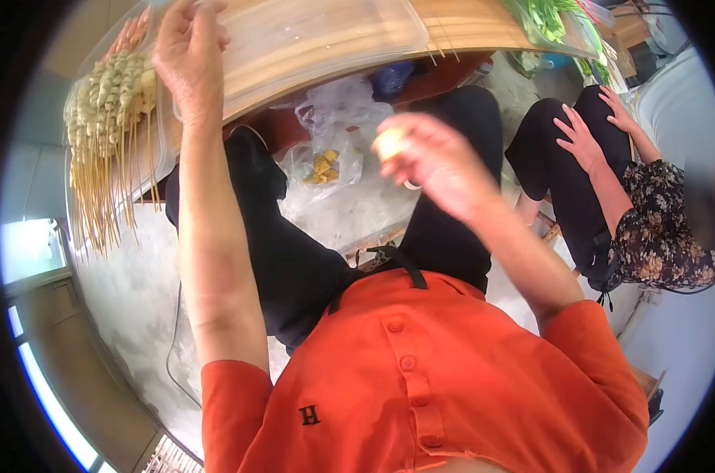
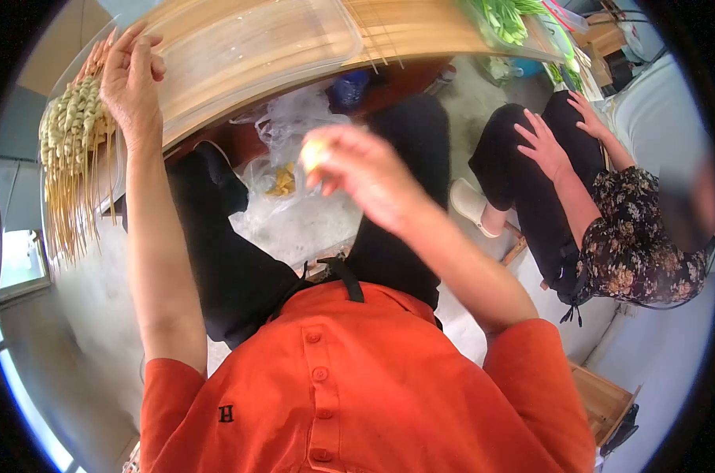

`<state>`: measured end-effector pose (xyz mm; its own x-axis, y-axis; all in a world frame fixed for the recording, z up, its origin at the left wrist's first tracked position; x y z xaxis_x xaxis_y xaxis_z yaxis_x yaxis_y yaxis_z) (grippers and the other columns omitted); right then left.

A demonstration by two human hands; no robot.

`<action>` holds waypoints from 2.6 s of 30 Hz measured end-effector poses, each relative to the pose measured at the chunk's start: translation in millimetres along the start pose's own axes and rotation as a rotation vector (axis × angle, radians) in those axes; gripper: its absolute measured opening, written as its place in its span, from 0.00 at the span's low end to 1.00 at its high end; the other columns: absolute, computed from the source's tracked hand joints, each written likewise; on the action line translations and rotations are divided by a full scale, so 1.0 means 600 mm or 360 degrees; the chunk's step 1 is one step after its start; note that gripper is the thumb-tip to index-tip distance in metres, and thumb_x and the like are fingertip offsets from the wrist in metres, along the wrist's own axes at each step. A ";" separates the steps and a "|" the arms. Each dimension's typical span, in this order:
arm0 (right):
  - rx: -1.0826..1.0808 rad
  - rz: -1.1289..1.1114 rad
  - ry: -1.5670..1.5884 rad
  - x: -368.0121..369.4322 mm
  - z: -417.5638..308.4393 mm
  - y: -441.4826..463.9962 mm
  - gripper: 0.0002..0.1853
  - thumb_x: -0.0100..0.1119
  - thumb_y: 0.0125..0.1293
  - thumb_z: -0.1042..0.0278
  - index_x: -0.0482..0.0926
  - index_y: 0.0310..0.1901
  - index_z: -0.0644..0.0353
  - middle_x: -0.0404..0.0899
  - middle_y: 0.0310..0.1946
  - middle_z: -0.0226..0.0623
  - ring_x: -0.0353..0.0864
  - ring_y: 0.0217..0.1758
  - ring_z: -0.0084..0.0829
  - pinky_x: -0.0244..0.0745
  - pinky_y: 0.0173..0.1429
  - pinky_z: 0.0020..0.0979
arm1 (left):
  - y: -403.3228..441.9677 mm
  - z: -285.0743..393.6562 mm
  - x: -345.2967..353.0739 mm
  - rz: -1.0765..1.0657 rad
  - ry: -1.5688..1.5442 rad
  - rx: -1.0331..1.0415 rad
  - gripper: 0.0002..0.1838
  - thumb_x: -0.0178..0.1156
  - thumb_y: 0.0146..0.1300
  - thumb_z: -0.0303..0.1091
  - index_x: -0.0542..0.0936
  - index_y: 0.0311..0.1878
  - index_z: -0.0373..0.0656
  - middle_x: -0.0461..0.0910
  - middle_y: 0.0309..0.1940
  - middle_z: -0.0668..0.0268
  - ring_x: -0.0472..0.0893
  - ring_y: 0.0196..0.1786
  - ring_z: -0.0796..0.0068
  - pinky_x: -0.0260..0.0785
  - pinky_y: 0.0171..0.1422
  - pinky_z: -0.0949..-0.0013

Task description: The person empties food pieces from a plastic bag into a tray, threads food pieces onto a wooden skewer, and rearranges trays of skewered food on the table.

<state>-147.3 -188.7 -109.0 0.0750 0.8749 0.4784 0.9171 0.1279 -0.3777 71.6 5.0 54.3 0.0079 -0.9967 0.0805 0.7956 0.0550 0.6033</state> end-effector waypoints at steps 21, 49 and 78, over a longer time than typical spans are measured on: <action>0.0323 -0.0228 -0.0461 -0.054 0.425 0.138 0.11 0.51 0.72 0.65 0.76 0.46 0.64 0.82 0.33 0.40 0.83 0.28 0.32 0.75 0.28 0.32 | -0.002 0.030 -0.011 -0.0087 0.0271 -0.0006 0.13 0.54 0.70 0.29 0.79 0.54 0.35 0.83 0.36 0.63 0.72 0.26 0.86 0.64 0.30 0.81; 0.0404 -0.0255 -0.1353 -0.048 0.397 0.136 0.13 0.50 0.70 0.63 0.79 0.42 0.65 0.83 0.30 0.38 0.84 0.25 0.28 0.79 0.34 0.30 | -0.044 -0.002 0.074 -0.0272 0.0049 -0.0320 0.13 0.56 0.67 0.23 0.79 0.54 0.37 0.80 0.33 0.68 0.74 0.29 0.87 0.68 0.31 0.79; -0.1969 -0.0949 -0.1778 0.419 -0.360 -0.171 0.11 0.58 0.57 0.63 0.72 0.26 0.61 0.77 0.26 0.40 0.82 0.33 0.42 0.76 0.42 0.44 | -0.048 -0.019 0.136 -0.0637 0.0431 -0.0396 0.13 0.60 0.65 0.27 0.81 0.52 0.38 0.79 0.33 0.67 0.75 0.25 0.85 0.70 0.31 0.78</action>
<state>-138.1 -82.6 221.3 -0.1418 0.7846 -0.6036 0.4887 0.5858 0.6466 55.9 -78.9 34.4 -0.1956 -0.9182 -0.3445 0.8876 -0.3151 0.3359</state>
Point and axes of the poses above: each hand's wrist, its own y-axis towards the middle knuckle, its own x-axis out of the palm, z = x × y, the point moved 9 cm from there along y, towards the middle knuckle
